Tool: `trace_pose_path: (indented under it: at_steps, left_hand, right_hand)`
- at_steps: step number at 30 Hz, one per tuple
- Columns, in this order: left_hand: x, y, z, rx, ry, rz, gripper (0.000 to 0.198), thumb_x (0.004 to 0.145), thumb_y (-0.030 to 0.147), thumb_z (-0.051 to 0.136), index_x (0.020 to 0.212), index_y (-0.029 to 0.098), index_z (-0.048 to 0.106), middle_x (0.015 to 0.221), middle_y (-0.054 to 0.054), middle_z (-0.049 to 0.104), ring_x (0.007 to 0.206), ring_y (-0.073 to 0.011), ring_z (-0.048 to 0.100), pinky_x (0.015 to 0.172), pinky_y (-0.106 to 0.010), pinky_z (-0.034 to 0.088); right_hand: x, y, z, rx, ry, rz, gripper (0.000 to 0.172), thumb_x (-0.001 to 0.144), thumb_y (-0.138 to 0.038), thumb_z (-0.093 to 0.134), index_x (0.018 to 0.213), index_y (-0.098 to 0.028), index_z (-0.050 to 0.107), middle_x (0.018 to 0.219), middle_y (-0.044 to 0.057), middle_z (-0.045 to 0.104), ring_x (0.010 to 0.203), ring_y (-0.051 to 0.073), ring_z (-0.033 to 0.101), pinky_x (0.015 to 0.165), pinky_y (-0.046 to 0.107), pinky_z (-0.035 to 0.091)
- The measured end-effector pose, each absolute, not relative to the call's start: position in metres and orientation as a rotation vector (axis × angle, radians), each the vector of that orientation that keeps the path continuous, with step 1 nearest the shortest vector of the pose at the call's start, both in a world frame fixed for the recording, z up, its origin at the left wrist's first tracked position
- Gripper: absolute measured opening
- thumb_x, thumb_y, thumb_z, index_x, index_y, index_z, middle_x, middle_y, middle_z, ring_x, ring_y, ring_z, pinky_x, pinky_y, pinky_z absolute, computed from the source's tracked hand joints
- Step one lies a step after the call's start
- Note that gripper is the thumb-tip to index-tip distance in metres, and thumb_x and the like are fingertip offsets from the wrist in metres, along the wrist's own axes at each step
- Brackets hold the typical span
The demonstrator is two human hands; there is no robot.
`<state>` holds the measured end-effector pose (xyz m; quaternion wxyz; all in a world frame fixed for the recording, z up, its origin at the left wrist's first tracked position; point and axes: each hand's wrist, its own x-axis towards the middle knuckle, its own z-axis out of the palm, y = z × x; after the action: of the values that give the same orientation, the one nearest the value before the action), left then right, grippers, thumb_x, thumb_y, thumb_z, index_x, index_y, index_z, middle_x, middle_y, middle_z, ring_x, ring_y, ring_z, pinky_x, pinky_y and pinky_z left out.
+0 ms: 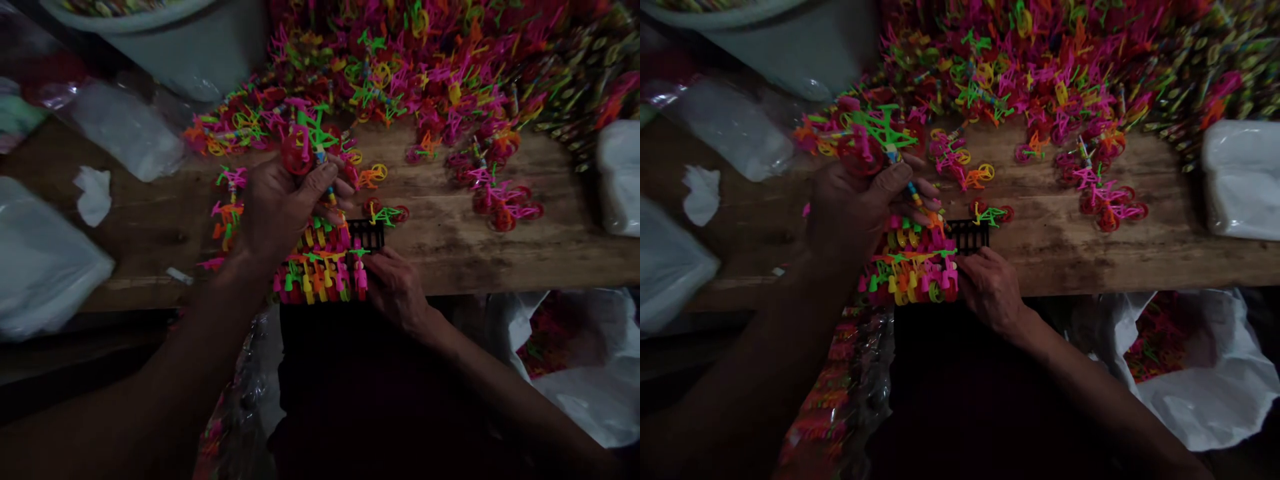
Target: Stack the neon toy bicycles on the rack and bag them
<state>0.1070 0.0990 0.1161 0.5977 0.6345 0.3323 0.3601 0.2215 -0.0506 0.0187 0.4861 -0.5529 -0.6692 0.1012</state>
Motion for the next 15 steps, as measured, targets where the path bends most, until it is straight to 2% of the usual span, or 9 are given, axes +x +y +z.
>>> trace_pose_path:
  at_steps: [4,9,15]
  left_hand:
    - [0.106,0.101,0.117,1.454,0.745,0.828,0.005,0.089,0.022,0.069,0.091,0.019,0.073,0.075,0.0,0.077,0.058,-0.0123,0.071,0.046,-0.022,0.062]
    - [0.104,0.106,0.12,1.4,0.718,0.841,0.019,0.087,0.032,0.077,0.097,0.017,0.071,0.08,-0.003,0.078,0.068,-0.0178,0.078,0.048,-0.022,0.063]
    - [0.103,0.086,0.135,1.314,0.765,0.774,0.013,0.095,0.031,0.07,0.101,0.02,0.072,0.087,-0.002,0.08,0.084,-0.02,0.08,0.07,-0.032,0.071]
  right_hand:
    - [0.219,-0.051,0.02,-1.351,-1.636,0.211,0.019,0.1,-0.011,0.051,0.099,-0.019,0.068,0.074,0.002,0.067,0.064,0.017,0.051,0.067,0.032,0.045]
    - [0.217,-0.054,0.018,-1.419,-1.685,0.219,0.02,0.102,-0.015,0.047,0.099,-0.017,0.067,0.074,0.002,0.064,0.067,0.018,0.05,0.067,0.033,0.042]
    - [0.216,-0.056,0.017,-1.468,-1.762,0.259,0.022,0.1,-0.013,0.046,0.103,-0.016,0.067,0.078,0.005,0.064,0.073,0.02,0.051,0.071,0.034,0.043]
